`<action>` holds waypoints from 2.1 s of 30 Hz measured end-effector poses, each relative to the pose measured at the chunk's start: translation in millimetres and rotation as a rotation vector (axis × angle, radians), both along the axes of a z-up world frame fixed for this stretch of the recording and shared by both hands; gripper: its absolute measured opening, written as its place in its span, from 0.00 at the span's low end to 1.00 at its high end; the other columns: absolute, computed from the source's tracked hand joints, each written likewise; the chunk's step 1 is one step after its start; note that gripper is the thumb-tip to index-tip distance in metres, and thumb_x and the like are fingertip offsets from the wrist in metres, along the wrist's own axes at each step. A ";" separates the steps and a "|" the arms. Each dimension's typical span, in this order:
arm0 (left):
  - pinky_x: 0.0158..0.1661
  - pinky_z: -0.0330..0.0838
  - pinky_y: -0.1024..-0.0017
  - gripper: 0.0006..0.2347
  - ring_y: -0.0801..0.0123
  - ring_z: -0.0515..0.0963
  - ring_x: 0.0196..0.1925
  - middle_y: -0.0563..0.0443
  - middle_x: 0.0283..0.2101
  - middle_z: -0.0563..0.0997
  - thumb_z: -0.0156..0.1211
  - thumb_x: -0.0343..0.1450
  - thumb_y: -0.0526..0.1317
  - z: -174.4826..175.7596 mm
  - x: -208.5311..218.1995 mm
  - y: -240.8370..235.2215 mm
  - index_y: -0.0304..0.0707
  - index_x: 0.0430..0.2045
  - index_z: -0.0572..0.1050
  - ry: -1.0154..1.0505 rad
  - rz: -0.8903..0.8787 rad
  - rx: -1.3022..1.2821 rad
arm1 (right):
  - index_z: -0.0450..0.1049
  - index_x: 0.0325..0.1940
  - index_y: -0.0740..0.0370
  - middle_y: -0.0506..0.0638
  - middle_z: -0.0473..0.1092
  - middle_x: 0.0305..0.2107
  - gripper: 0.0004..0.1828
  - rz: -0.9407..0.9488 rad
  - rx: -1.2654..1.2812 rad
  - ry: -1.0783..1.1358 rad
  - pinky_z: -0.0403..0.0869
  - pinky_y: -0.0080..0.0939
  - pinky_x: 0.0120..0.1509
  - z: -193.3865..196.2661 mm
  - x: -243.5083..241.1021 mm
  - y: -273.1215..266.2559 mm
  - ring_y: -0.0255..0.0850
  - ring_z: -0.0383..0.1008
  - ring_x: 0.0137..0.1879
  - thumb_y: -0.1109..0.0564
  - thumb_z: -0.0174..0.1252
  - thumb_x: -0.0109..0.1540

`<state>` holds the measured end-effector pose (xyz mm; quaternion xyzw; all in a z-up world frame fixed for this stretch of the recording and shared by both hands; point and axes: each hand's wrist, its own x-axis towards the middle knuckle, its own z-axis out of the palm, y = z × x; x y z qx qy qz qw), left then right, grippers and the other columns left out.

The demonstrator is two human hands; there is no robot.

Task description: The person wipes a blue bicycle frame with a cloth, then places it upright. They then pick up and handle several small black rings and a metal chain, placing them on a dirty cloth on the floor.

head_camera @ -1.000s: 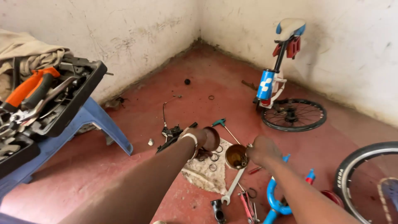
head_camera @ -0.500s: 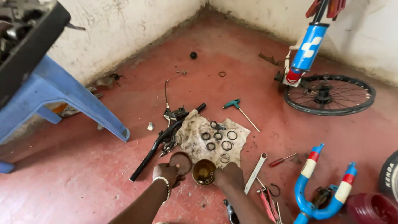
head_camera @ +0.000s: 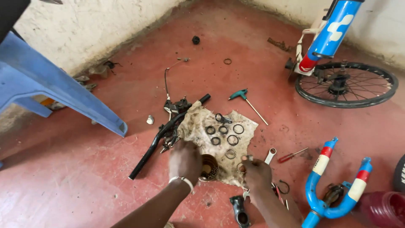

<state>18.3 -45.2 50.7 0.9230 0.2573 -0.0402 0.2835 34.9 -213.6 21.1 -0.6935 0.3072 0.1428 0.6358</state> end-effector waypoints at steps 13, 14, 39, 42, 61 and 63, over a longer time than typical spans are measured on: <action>0.41 0.73 0.57 0.13 0.47 0.75 0.44 0.38 0.42 0.73 0.55 0.62 0.28 -60.2 81.5 -78.0 0.36 0.39 0.72 0.168 -0.660 0.326 | 0.62 0.28 0.63 0.60 0.68 0.20 0.07 -0.265 0.327 0.007 0.45 0.36 0.16 -30.3 26.3 -35.7 0.38 0.51 0.16 0.64 0.52 0.60; 0.39 0.74 0.56 0.13 0.46 0.76 0.43 0.37 0.42 0.72 0.54 0.62 0.26 -56.4 82.1 -77.0 0.36 0.39 0.71 0.201 -0.632 0.291 | 0.63 0.27 0.63 0.61 0.70 0.21 0.09 -0.276 0.287 0.015 0.45 0.36 0.17 -30.2 27.5 -34.4 0.37 0.51 0.18 0.63 0.54 0.60; 0.42 0.71 0.57 0.17 0.43 0.69 0.46 0.34 0.49 0.65 0.58 0.60 0.28 -65.7 76.5 -96.0 0.36 0.42 0.67 0.185 -0.527 0.333 | 0.69 0.29 0.61 0.57 0.71 0.20 0.04 -0.335 0.241 0.113 0.44 0.34 0.17 -26.3 16.6 -51.5 0.35 0.54 0.17 0.63 0.54 0.60; 0.50 0.69 0.58 0.20 0.47 0.67 0.53 0.36 0.51 0.64 0.69 0.57 0.32 -59.7 74.5 -91.6 0.33 0.41 0.72 0.289 -0.604 0.324 | 0.66 0.27 0.58 0.55 0.70 0.18 0.08 -0.318 0.284 0.057 0.45 0.36 0.19 -41.0 14.5 -62.0 0.36 0.54 0.17 0.61 0.54 0.60; 0.42 0.70 0.55 0.21 0.50 0.70 0.48 0.43 0.47 0.64 0.75 0.55 0.42 -53.0 81.6 -72.6 0.42 0.32 0.66 0.282 -0.684 0.183 | 0.69 0.32 0.61 0.57 0.71 0.21 0.04 -0.321 0.260 0.075 0.44 0.35 0.20 -35.6 18.4 -60.4 0.36 0.50 0.17 0.63 0.51 0.62; 0.41 0.70 0.55 0.22 0.50 0.71 0.47 0.43 0.46 0.65 0.76 0.53 0.44 -54.5 80.3 -72.6 0.44 0.31 0.66 0.254 -0.678 0.161 | 0.69 0.32 0.60 0.57 0.71 0.20 0.04 -0.320 0.255 0.080 0.44 0.36 0.20 -36.6 17.1 -60.9 0.36 0.53 0.18 0.63 0.50 0.62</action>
